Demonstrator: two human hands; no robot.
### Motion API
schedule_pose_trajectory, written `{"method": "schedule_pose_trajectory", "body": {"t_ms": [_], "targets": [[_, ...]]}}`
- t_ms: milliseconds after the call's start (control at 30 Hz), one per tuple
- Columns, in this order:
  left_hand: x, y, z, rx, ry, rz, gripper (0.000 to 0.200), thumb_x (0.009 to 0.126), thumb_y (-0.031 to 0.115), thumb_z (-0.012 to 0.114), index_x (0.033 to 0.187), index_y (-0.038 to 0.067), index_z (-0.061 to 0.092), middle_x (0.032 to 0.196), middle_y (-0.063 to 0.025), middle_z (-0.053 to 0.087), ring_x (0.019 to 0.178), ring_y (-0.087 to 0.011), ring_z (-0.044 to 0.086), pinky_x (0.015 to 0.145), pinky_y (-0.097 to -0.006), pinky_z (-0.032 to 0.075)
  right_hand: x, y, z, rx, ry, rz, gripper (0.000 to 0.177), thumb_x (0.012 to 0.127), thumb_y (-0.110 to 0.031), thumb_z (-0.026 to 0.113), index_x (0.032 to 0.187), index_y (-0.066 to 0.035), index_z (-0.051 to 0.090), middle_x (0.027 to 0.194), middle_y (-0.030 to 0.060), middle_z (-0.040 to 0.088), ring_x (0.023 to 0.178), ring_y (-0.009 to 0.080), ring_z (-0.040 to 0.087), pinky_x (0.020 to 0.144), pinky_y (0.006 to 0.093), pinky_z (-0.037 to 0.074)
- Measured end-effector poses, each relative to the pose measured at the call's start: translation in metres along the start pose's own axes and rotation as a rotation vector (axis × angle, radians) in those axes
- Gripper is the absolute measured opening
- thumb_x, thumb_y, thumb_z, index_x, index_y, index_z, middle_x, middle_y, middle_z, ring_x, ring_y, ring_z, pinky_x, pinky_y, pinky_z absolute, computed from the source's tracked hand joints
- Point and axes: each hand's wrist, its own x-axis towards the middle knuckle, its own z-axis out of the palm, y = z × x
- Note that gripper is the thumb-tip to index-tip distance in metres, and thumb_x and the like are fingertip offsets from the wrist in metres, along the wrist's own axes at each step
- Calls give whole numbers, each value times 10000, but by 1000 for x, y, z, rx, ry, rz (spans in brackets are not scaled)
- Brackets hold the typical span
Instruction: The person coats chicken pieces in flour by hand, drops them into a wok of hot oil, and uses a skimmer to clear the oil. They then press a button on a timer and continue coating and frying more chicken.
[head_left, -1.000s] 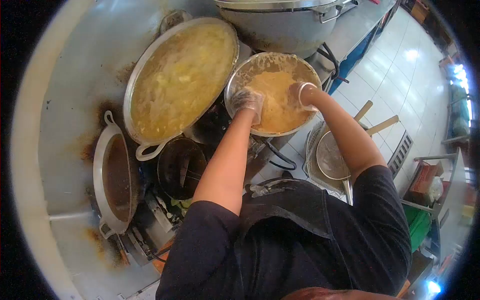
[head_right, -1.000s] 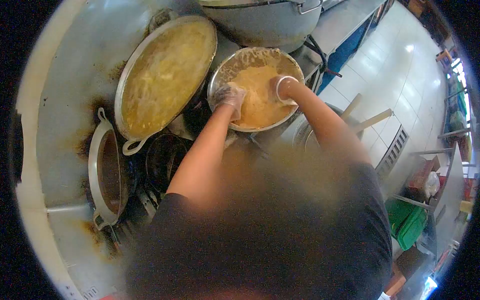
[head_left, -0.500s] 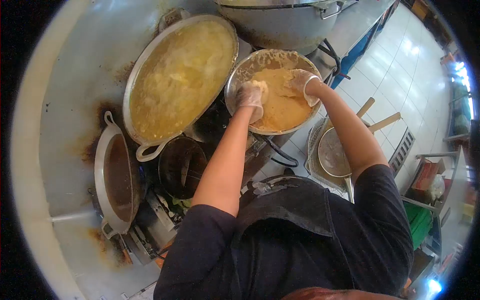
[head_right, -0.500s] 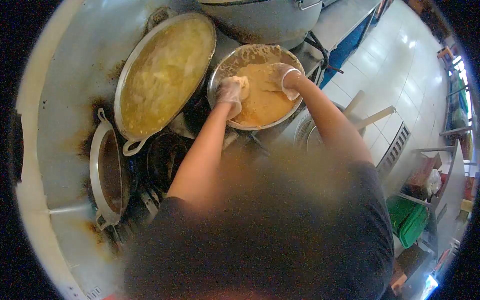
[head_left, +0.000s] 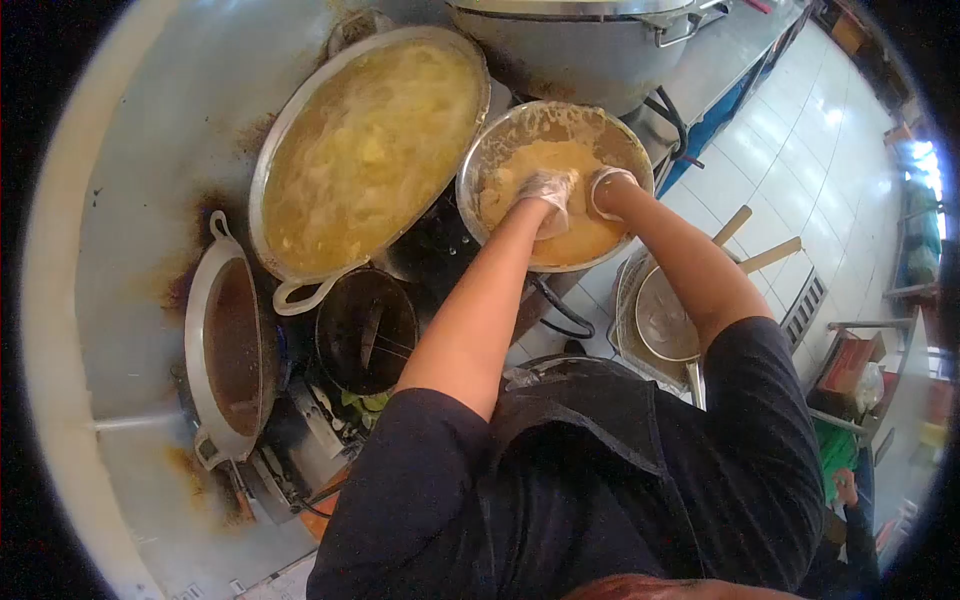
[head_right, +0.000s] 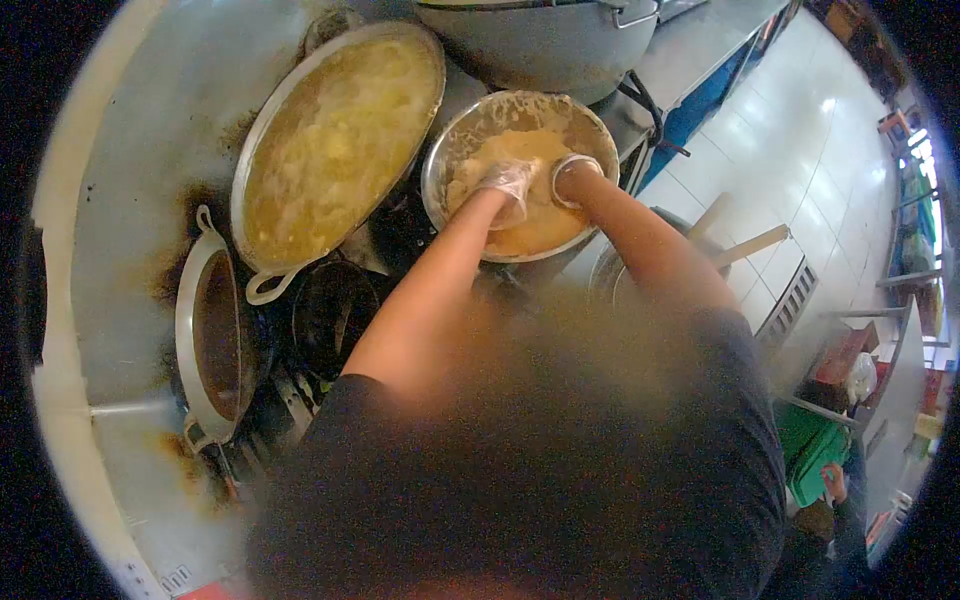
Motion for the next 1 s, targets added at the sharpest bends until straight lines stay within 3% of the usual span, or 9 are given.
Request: {"method": "schedule_pose_trajectory", "body": {"t_ms": [100,200,367,400,567,633,667,767,1000], "targets": [[-14,16,-12,-183,0,-159,479,928,427,428,1203,75,599,1264,-181,569,1145,-326,572,947,-460,451,-32,-10,-60,-15,-126,104,306,772,-288,655,1007,-105,722,1077,127,678,1000,301,633,859,362,498],[-32,42,-39,-268,60,-299,468,924,426,435,1201,90,606,1279,-174,560,1156,-322,563,955,-452,448,-51,-5,-89,-436,-233,-417,244,771,-249,630,929,-94,732,1043,133,685,925,311,652,811,371,517],[5,7,2,56,345,160,365,952,307,438,1142,58,625,1113,-167,642,982,-315,628,841,-437,498,-5,16,-43,424,-115,157,312,686,-268,671,935,-84,714,1032,146,683,991,307,628,857,356,490],[11,-8,16,-318,460,154,335,902,298,502,1082,54,645,1072,-164,656,956,-313,639,824,-444,503,-17,10,-66,600,-165,277,355,670,-268,678,973,-87,707,1047,146,679,1025,307,618,880,352,479],[-20,-24,0,-1262,358,-467,234,771,181,655,959,44,686,946,-173,690,893,-295,668,785,-434,513,-87,-16,-132,-229,63,-46,591,723,-319,637,1271,-116,548,1267,145,578,1203,302,517,1051,357,340],[-33,-7,-8,-670,399,-335,303,847,256,571,1039,43,668,968,-160,687,980,-308,641,870,-426,479,-73,-41,-132,-137,50,180,600,752,-340,625,1295,-105,527,1312,145,545,1227,298,499,1079,357,309],[-29,-2,-4,-502,367,-296,334,867,280,544,1071,40,655,999,-162,681,1006,-310,630,889,-426,470,-51,-40,-85,-444,533,2,572,848,-359,565,1335,-73,470,1314,146,537,1199,288,525,1060,353,340],[-13,-15,22,-346,351,-208,433,913,330,453,1197,30,583,1212,-186,594,1105,-324,576,922,-411,454,-67,-67,-119,174,243,194,510,938,-362,473,1341,-51,442,1282,141,558,1178,262,539,1013,361,394],[-74,36,-34,-775,371,-344,406,909,282,486,1220,35,569,1223,-175,582,1119,-304,557,964,-389,412,-62,-54,-107,644,529,73,402,884,-278,574,1217,-61,513,1160,161,607,1075,288,593,910,355,470]]}}
